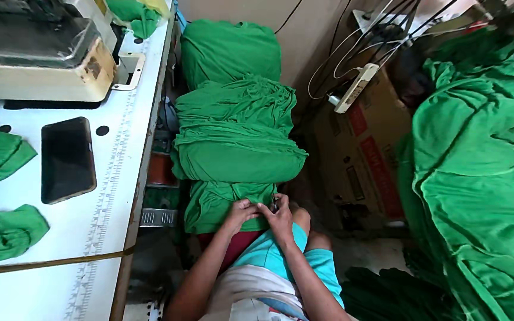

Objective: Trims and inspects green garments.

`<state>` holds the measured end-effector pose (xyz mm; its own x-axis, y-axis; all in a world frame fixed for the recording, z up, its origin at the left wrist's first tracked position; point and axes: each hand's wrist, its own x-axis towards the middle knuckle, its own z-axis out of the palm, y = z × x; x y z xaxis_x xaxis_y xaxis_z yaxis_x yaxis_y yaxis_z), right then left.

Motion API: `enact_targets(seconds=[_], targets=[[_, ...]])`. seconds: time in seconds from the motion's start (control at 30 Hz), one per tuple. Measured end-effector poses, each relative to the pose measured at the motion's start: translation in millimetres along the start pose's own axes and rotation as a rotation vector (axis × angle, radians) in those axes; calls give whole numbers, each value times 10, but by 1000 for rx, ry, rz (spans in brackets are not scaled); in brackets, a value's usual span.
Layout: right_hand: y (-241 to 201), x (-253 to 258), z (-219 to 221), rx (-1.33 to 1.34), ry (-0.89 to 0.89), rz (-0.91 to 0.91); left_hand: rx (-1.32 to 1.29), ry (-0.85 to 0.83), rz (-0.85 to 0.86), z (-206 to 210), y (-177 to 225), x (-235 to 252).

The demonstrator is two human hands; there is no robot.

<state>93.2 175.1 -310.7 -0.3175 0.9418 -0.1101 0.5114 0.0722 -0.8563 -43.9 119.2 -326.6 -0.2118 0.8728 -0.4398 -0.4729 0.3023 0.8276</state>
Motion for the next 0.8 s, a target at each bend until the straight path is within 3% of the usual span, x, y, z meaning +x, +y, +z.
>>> enact_targets(seconds=[0.13, 0.4, 0.53, 0.6, 0.8], targets=[[13, 36, 25, -124, -142, -73, 136, -34, 50, -40, -84, 12], [116, 76, 6, 328, 204, -127, 65, -44, 60, -25, -64, -21], [37, 6, 6, -14, -107, -82, 163, -48, 68, -55, -105, 9], [21, 20, 46, -149, -148, -96, 189, -58, 67, -63, -111, 8], [159, 79, 3, 275, 137, -160, 101, -83, 79, -53, -79, -17]])
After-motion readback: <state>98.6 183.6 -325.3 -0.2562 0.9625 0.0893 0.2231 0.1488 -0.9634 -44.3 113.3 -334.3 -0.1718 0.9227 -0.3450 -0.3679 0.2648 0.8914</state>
